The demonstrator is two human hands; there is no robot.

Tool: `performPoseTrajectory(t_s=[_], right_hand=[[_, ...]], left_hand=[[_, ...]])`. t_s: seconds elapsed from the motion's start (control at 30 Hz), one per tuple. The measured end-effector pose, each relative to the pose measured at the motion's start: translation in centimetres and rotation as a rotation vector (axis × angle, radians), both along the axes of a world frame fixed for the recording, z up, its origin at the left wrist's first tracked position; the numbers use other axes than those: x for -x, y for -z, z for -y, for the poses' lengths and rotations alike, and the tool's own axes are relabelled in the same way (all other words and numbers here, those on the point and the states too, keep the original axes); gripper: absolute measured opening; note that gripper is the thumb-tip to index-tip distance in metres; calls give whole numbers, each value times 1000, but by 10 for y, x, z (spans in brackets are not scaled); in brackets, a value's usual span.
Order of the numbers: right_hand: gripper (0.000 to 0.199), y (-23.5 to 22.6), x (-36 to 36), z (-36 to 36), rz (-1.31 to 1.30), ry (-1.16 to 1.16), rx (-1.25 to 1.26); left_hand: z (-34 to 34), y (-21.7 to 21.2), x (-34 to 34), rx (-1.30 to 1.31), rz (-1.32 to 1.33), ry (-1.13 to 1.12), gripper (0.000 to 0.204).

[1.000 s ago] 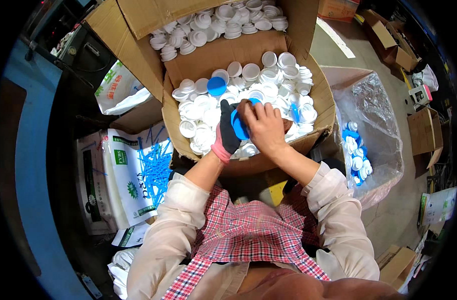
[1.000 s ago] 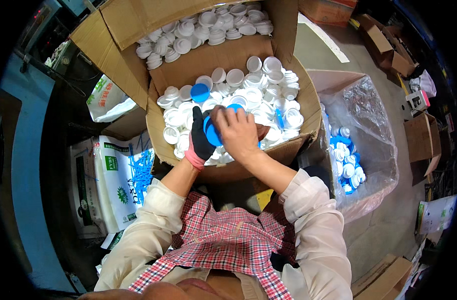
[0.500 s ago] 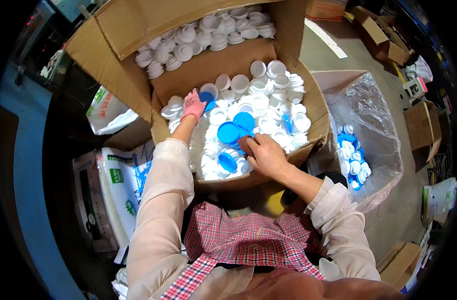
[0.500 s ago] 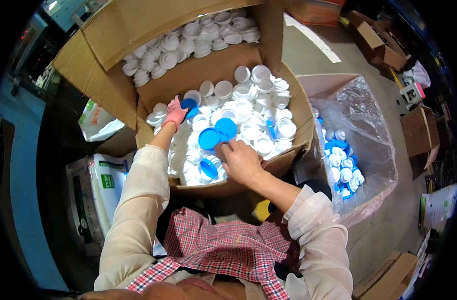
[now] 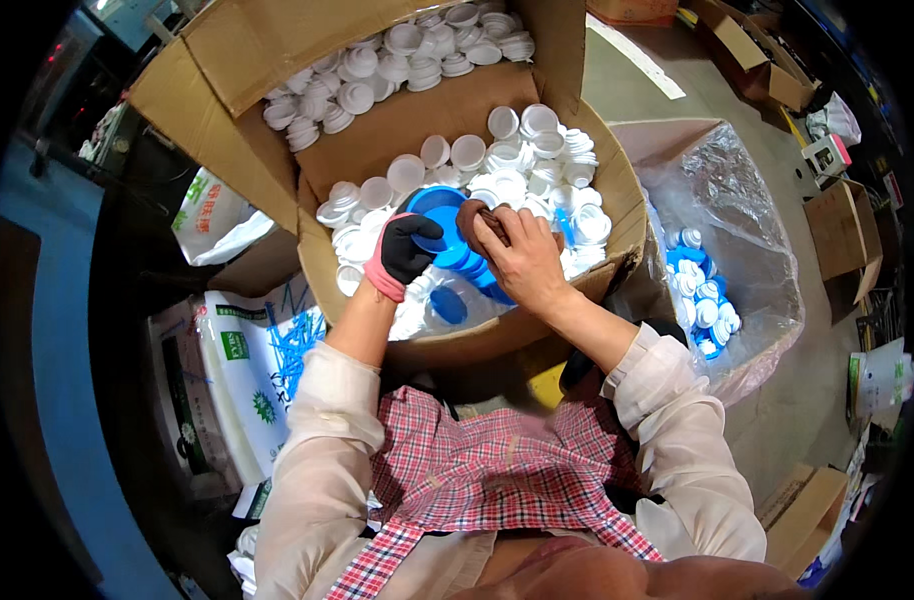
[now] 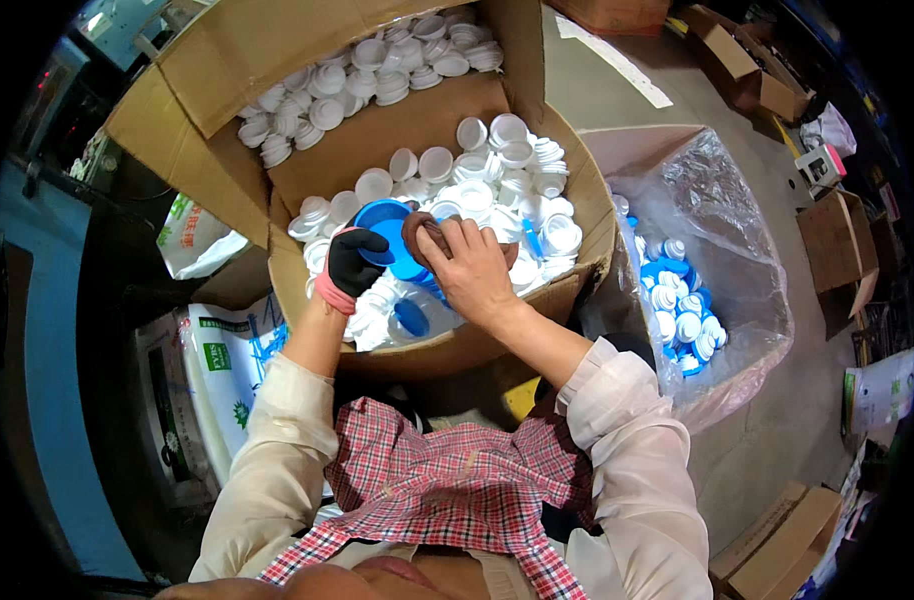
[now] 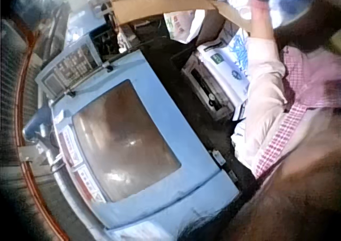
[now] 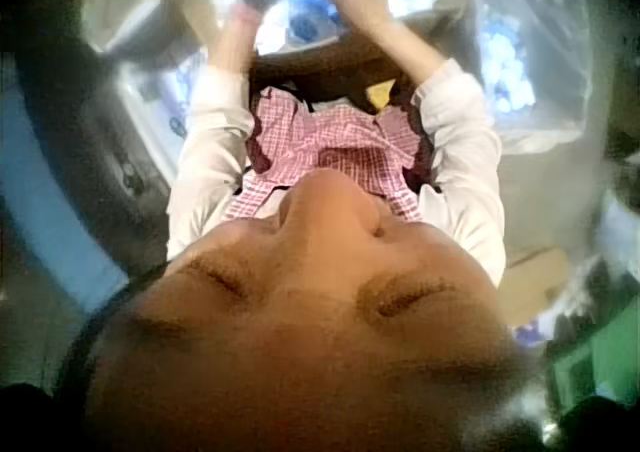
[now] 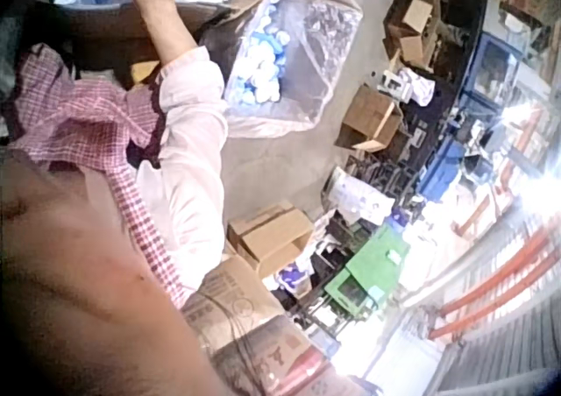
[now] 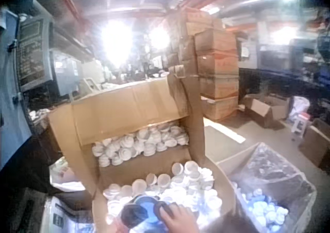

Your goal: The person repeatedly picks white plastic caps from a cardboard box and places them onto blue circular bases held in the left hand. After filling a blue base, the person sets it aside and picks up another empty blue base to continue the process. The task is performed by hand without tools.

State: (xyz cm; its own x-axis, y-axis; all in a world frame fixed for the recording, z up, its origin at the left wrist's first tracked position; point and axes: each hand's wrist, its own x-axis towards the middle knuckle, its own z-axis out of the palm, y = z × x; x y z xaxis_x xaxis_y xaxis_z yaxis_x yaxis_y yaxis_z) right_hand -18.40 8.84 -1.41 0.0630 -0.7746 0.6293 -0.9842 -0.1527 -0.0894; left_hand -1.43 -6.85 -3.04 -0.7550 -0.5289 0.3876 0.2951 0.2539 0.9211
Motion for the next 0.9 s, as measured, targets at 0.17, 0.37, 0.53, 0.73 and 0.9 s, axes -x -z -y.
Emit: performPoseTrajectory(t_s=[0.17, 0.37, 0.53, 0.73, 0.9], right_hand=[[41, -1, -32, -11, -85, -41, 40], [46, 2, -48, -10, -116, -125, 60], [42, -4, -50, -4, -112, -115, 32], [53, -3, -44, 12, 54, 34, -131], [49, 27, -65, 33, 528, -68, -478]], left_hand=[[-30, -14, 14, -1187, -454, 275, 41], [-42, 17, 13, -1294, -411, 453, 90], [-52, 29, 11, -1279, -312, 464, 80], [-69, 8, 13, -753, -241, -141, 40], [0, 26, -32, 349, -53, -878, 30]])
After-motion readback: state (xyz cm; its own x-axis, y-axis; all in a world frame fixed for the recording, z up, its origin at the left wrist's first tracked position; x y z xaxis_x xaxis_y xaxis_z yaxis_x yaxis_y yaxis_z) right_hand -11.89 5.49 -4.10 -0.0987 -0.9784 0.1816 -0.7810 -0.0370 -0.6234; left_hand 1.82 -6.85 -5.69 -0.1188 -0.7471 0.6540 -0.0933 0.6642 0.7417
